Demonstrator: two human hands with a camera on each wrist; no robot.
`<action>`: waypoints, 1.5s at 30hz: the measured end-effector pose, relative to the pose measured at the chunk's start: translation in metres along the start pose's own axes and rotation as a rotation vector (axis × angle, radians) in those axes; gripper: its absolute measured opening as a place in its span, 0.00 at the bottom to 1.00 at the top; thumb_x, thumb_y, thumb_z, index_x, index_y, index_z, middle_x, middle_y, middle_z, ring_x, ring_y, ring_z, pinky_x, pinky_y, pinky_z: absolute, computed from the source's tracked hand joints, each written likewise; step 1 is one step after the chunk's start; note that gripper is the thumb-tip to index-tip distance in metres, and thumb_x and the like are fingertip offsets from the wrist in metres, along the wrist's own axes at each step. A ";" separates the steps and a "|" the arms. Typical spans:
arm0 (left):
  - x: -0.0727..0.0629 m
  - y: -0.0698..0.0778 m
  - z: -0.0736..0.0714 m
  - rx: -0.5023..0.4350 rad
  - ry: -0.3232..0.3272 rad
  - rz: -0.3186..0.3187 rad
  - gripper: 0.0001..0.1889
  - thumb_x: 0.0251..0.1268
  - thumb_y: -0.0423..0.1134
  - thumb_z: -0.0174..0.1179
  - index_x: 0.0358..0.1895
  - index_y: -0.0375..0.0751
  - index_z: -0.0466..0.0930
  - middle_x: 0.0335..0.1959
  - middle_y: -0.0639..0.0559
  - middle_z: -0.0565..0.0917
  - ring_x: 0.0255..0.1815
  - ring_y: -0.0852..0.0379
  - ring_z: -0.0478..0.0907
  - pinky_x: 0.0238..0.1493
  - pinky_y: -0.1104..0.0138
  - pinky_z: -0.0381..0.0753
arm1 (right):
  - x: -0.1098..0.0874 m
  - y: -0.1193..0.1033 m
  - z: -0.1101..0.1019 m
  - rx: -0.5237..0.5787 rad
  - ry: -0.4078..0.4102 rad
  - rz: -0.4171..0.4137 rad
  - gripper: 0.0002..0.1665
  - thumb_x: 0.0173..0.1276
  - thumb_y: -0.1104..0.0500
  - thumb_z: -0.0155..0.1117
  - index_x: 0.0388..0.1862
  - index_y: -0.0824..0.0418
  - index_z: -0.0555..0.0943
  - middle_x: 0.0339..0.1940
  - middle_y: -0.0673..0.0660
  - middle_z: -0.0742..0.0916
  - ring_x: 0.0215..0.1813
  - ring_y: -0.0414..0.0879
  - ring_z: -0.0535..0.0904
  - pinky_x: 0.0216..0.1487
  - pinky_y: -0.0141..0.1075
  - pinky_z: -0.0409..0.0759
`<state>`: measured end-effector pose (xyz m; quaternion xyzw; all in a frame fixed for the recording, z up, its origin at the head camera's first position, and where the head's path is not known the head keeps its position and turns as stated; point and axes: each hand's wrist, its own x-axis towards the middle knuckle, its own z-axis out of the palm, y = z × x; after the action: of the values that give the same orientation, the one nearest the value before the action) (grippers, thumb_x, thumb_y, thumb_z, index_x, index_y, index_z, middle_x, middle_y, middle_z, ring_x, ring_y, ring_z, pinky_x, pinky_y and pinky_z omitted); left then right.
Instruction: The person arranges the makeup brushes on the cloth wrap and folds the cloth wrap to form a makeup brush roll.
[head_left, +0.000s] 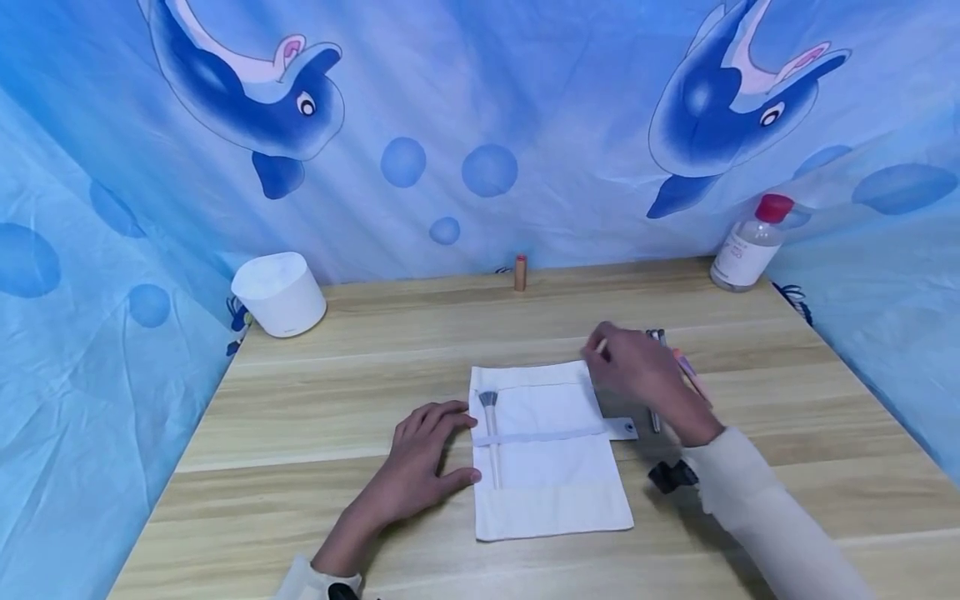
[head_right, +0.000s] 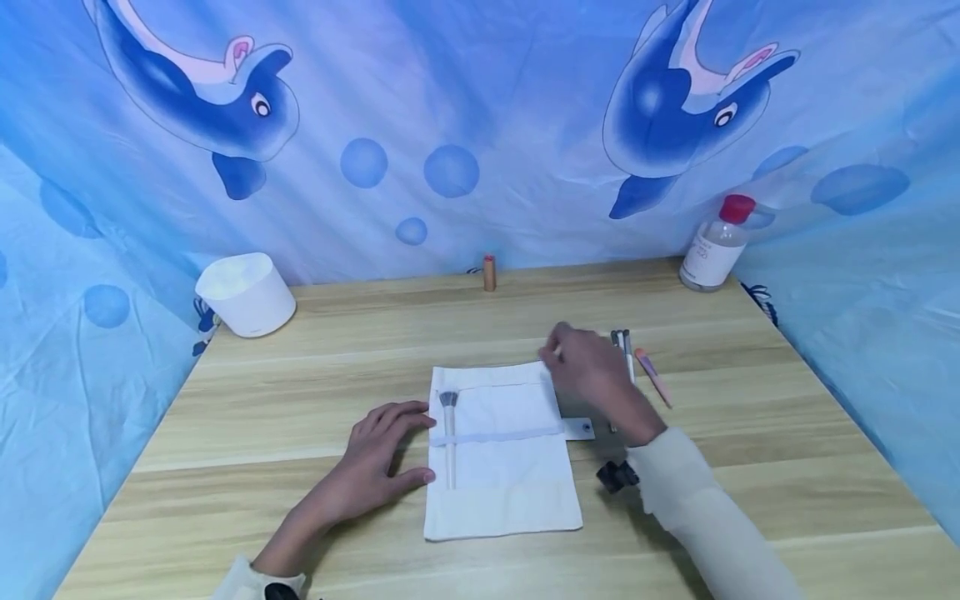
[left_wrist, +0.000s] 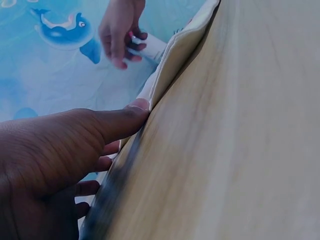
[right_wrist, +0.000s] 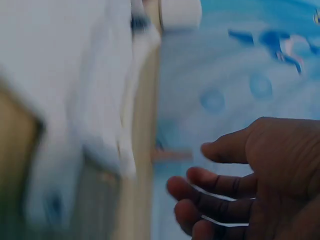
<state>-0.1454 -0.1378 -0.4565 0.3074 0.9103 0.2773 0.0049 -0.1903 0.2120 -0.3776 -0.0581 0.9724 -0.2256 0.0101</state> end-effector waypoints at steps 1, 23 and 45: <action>0.000 0.000 0.000 0.004 -0.004 -0.004 0.34 0.60 0.62 0.67 0.68 0.55 0.71 0.75 0.56 0.64 0.74 0.50 0.52 0.69 0.48 0.46 | -0.001 0.008 -0.007 -0.021 0.001 0.027 0.16 0.77 0.46 0.56 0.48 0.56 0.80 0.38 0.50 0.87 0.31 0.43 0.80 0.26 0.39 0.74; 0.003 0.002 -0.002 0.032 -0.020 0.000 0.35 0.61 0.63 0.66 0.69 0.56 0.70 0.76 0.57 0.62 0.75 0.51 0.51 0.70 0.49 0.46 | -0.001 0.069 -0.005 -0.081 -0.158 0.203 0.18 0.72 0.46 0.62 0.35 0.59 0.84 0.27 0.54 0.81 0.26 0.47 0.74 0.24 0.39 0.69; -0.001 0.000 0.000 0.016 -0.012 -0.007 0.34 0.61 0.62 0.66 0.69 0.55 0.71 0.75 0.57 0.62 0.75 0.51 0.51 0.69 0.48 0.47 | 0.011 0.048 -0.008 0.174 0.038 0.006 0.24 0.76 0.49 0.57 0.61 0.64 0.69 0.41 0.61 0.84 0.32 0.49 0.80 0.31 0.41 0.76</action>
<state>-0.1447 -0.1383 -0.4565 0.3060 0.9134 0.2683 0.0090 -0.2072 0.2573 -0.3915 -0.0495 0.9494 -0.3101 -0.0029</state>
